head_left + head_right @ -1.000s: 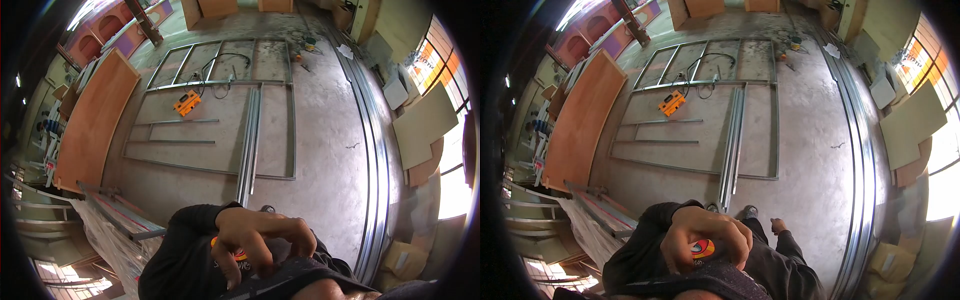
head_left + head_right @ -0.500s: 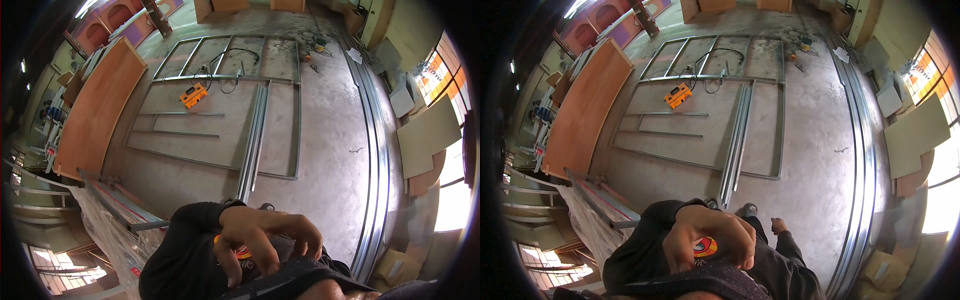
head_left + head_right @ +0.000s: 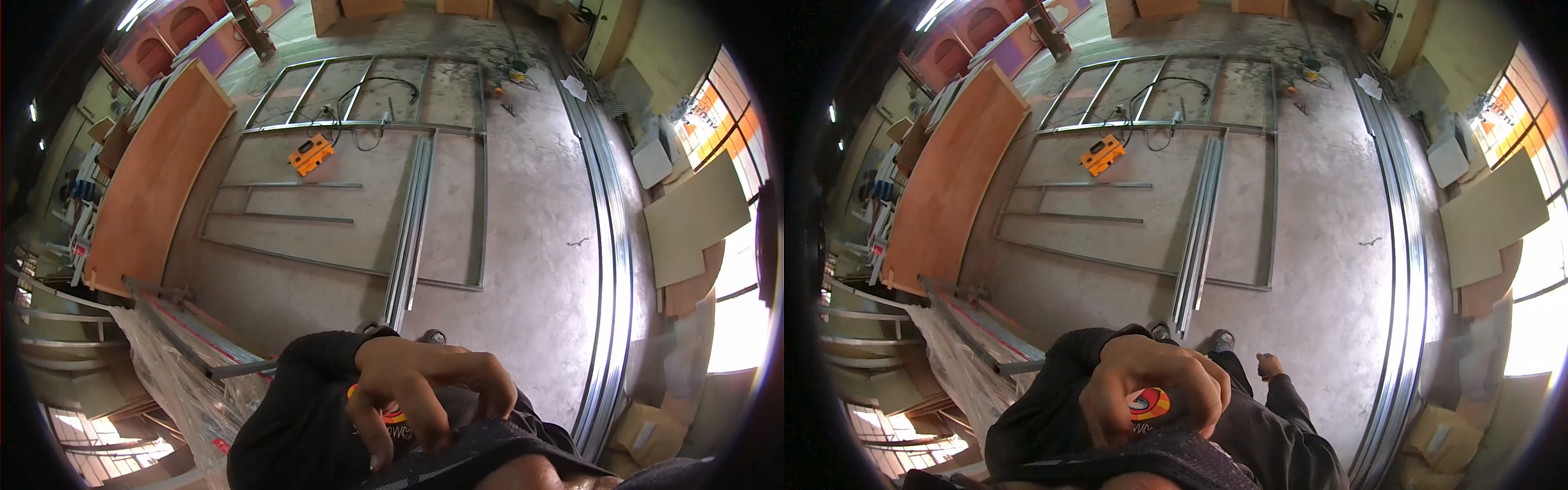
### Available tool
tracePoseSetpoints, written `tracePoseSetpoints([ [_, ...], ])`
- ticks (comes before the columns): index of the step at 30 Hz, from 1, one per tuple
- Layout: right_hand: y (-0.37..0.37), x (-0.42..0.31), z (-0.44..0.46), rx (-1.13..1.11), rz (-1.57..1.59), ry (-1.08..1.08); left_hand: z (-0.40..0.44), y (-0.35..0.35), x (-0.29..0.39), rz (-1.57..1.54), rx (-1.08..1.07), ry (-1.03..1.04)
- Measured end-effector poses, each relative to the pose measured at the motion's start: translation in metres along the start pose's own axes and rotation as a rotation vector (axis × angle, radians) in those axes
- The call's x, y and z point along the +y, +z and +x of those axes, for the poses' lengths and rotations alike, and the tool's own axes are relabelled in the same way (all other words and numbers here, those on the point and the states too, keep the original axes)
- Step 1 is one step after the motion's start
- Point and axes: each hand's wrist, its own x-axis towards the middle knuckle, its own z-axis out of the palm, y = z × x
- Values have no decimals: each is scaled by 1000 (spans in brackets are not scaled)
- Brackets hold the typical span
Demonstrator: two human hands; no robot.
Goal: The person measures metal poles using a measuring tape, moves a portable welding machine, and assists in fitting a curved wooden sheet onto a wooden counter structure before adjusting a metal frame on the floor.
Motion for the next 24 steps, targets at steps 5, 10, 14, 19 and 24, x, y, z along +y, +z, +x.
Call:
tracePoseSetpoints([
  [5, 3, -2, 1, 21, -78, -12, -1, 5, 2, -82, 58, -11],
  [10, 4, 26, 28, 0, -544, -272, 4, 5, -3, -91, 46, 228],
  [14, 2, 25, 26, -1, -334, -233, 8, 5, 4, -85, 12, 126],
  [19, 8, 14, 12, 18, -4, 27, 14, 14, 1, -181, 138, 155],
  [24, 8, 7, 0, 61, -86, 26, 11, 5, 4, -98, -27, 131],
])
